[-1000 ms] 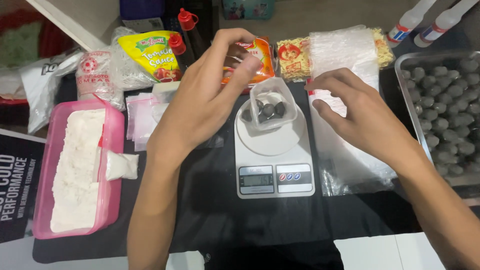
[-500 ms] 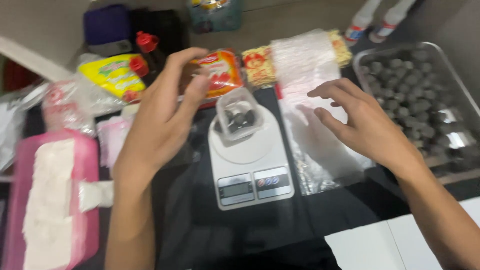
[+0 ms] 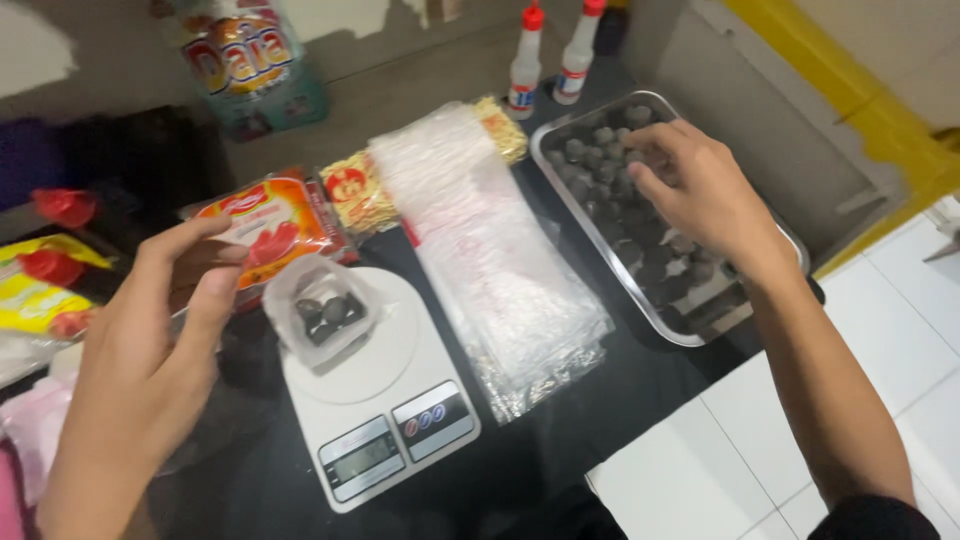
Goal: Packaging small food balls into plastic bags and weighing them on a digital scale for portioning.
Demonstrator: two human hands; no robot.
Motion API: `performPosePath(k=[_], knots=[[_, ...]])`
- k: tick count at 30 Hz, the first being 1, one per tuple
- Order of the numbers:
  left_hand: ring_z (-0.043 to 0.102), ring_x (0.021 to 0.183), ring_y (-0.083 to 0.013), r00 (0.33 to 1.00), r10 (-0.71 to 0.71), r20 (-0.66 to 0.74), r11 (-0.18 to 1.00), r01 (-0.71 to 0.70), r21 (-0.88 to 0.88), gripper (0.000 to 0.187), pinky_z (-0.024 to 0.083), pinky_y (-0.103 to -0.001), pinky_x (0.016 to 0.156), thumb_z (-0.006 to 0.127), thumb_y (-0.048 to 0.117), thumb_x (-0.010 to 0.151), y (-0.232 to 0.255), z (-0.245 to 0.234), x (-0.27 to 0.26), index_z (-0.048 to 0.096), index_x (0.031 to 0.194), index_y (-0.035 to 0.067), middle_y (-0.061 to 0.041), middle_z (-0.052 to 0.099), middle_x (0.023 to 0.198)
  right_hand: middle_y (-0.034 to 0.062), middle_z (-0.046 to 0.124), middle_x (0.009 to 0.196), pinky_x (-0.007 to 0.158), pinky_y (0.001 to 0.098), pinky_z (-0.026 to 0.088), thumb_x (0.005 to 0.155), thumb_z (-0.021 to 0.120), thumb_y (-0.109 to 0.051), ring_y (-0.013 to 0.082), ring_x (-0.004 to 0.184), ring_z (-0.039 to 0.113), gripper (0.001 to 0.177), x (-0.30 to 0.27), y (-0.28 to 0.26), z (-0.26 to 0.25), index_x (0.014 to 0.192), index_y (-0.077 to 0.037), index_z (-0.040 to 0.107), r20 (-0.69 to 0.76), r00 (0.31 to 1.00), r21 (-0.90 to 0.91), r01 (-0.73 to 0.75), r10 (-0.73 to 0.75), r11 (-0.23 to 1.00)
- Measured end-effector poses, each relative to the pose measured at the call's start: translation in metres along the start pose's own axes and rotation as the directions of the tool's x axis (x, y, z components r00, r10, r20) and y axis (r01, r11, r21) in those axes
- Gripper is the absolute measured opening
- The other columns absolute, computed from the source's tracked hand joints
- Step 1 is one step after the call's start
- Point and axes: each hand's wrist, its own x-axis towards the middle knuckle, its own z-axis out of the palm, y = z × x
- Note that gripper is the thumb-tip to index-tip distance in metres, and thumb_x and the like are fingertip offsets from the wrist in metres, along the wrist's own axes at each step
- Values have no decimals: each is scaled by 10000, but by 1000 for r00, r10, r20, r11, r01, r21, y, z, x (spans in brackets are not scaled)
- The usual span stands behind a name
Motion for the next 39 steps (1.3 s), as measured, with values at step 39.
performPosePath(k=[39], knots=[[603, 1236, -291, 997, 81, 8, 993, -81, 89, 379, 408, -396, 1040, 495, 235, 1057, -4, -4, 0, 573, 1361, 24, -165, 646, 1335, 268, 632, 1159, 912, 567, 491, 895, 729, -344, 493, 1083, 584, 442, 70, 113, 83, 1106, 33, 637, 69, 997, -481, 70, -42, 874]])
